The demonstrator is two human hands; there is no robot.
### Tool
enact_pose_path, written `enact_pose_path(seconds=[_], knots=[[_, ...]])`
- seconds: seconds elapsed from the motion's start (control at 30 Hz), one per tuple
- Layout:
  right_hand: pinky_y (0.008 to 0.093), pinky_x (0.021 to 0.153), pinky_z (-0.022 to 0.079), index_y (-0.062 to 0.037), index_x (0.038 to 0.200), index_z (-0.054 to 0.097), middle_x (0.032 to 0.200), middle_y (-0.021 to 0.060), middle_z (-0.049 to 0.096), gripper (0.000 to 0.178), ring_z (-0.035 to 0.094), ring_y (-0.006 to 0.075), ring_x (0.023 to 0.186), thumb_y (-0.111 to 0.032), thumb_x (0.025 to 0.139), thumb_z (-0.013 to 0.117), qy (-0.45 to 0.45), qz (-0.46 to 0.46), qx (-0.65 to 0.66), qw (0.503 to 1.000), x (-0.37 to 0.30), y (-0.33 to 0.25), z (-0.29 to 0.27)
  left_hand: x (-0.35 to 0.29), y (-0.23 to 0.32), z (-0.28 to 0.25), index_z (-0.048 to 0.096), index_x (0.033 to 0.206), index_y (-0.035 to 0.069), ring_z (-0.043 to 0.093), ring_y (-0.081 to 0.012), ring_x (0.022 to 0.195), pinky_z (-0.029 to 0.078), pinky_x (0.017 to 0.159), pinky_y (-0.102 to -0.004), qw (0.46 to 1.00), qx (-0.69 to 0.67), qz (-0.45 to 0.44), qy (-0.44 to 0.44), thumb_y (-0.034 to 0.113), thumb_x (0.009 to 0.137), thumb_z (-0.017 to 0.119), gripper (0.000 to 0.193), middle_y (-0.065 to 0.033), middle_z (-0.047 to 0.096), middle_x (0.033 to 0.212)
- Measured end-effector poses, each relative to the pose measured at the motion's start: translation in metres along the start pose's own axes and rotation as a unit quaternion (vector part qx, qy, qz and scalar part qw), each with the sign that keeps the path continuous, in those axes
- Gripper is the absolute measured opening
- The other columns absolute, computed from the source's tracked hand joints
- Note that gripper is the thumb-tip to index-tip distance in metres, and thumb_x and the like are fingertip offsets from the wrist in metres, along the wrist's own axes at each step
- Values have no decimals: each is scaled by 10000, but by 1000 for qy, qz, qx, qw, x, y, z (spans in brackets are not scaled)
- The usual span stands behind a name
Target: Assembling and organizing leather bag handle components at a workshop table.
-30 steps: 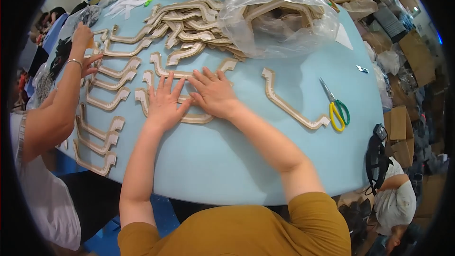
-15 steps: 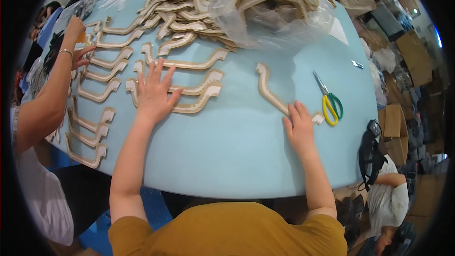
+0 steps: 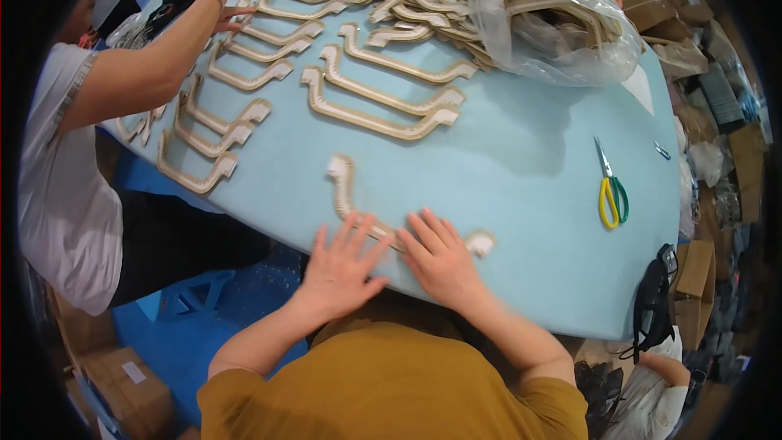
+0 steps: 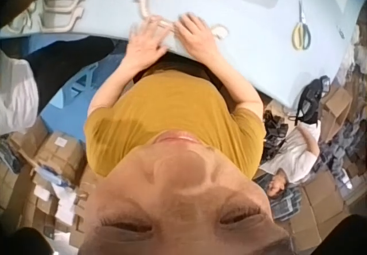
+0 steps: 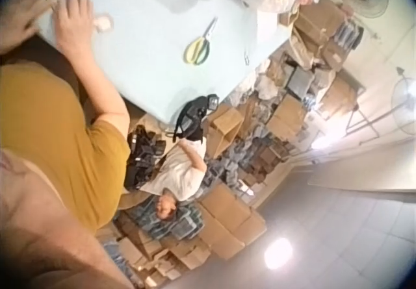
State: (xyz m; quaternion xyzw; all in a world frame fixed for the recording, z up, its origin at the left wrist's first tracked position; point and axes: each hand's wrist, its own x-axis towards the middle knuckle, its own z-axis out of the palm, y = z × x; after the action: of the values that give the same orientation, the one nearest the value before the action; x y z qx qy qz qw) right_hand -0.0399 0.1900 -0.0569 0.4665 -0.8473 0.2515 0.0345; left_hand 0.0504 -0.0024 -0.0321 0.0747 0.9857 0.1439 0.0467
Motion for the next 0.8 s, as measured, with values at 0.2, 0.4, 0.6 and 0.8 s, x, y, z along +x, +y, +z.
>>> enact_pose_path(seconds=[0.2, 0.4, 0.6, 0.8], knots=[[480, 981, 420, -77, 1142, 622, 1305, 188, 508, 416, 480, 372, 1205, -95, 737, 716, 33, -13, -60, 998, 31, 0, 5, -15, -65, -19, 491, 1342, 145, 276, -365, 1375, 263, 1036, -620, 996, 8, -56, 73, 392, 807, 663, 614, -168, 332, 1466], [440, 976, 444, -55, 1147, 631, 1271, 206, 530, 378, 499, 377, 1182, -29, 771, 665, 55, 33, -49, 997, 55, 15, 7, 29, -96, -20, 502, 1335, 148, 271, -374, 1373, 227, 1070, -605, 992, 14, -44, 118, 441, 840, 609, 586, -158, 333, 1472], [446, 987, 438, -51, 1152, 627, 1285, 228, 512, 366, 494, 398, 1190, -17, 787, 647, 55, 39, -62, 996, 80, 25, 9, 44, -110, -19, 470, 1368, 171, 226, -369, 1394, 194, 1086, -606, 991, 16, -56, 118, 449, 843, 610, 611, -143, 293, 1498], [456, 992, 422, -58, 1186, 606, 1317, 230, 481, 391, 476, 404, 1200, -23, 797, 621, 51, 52, -87, 994, 82, 33, 8, 60, -110, -28, 492, 1349, 156, 228, -376, 1389, 206, 1064, -629, 991, 18, -51, 126, 477, 837, 607, 615, -163, 315, 1479]])
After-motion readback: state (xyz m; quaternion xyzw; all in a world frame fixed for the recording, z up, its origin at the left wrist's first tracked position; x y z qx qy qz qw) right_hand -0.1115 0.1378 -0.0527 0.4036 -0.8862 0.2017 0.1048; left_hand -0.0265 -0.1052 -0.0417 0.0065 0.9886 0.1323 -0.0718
